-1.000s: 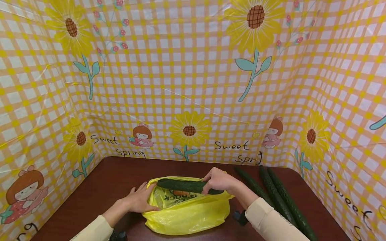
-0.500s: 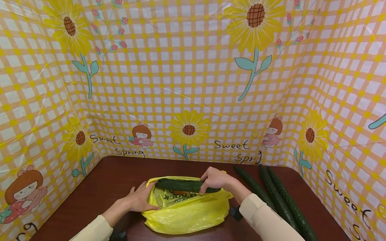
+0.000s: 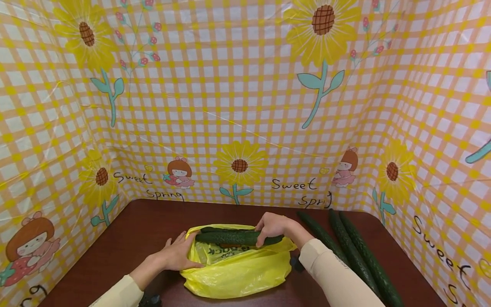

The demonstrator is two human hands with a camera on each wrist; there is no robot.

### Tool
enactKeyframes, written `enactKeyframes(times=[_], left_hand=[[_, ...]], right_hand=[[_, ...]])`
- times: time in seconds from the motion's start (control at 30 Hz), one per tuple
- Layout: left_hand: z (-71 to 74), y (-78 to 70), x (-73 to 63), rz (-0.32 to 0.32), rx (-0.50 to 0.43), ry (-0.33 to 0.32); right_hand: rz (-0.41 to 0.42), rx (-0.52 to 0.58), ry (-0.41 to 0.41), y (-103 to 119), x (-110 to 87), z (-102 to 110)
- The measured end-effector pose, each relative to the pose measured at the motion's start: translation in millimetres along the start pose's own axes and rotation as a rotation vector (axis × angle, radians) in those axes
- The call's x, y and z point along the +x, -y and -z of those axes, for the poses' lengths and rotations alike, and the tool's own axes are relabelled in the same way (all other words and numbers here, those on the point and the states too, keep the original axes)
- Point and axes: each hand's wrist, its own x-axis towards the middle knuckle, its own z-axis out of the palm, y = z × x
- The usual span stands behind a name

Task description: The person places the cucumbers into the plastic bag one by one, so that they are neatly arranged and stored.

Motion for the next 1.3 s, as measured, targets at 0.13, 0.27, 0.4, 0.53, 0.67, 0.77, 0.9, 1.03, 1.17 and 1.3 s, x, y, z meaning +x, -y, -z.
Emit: enactKeyframes(times=[0.13, 0.27, 0.4, 0.53, 0.67, 0.77, 0.9, 1.03, 1.17, 1.3], left_hand=[[2.5, -2.8, -4.1, 0.004, 0.0, 0.003], [3.0, -5.2, -3.6, -0.005, -0.003, -0.004], [1.3, -3.6, -0.7, -0.008, 0.0, 0.004], [-4.7, 1.4, 3.5, -0.015, -0.004, 0.003], [-9.5, 5.8, 6.5, -0.025, -0.009, -0.02], [-10.7, 8.4, 8.1, -0.028, -0.004, -0.026], [-9.0, 8.6, 8.9, -0.024, 0.0, -0.02], [-7.9, 7.7, 8.5, -0.019, 0.002, -0.013], [-8.9, 8.1, 8.7, -0.021, 0.0, -0.013], [-9.1, 7.9, 9.1, -0.02, -0.003, -0.012]], right_hand=[[-0.002, -0.016, 0.005, -0.9, 2.8, -1.4], [0.002, -0.035, 0.006, -5.6, 5.3, -3.9], [0.013, -0.109, -0.006, -9.8, 9.6, -6.8], [-0.004, -0.224, -0.038, -8.4, 11.6, -11.7], [-0.016, -0.317, -0.081, -3.0, 10.3, -19.4], [-0.021, -0.349, -0.127, -0.1, 8.6, -25.3], [-0.055, -0.365, -0.188, 0.8, 6.0, -31.1], [-0.118, -0.405, -0.256, -0.6, 2.0, -34.1], [-0.208, -0.467, -0.32, -4.3, -5.0, -37.0], [-0.288, -0.497, -0.355, -5.6, -12.9, -39.4]])
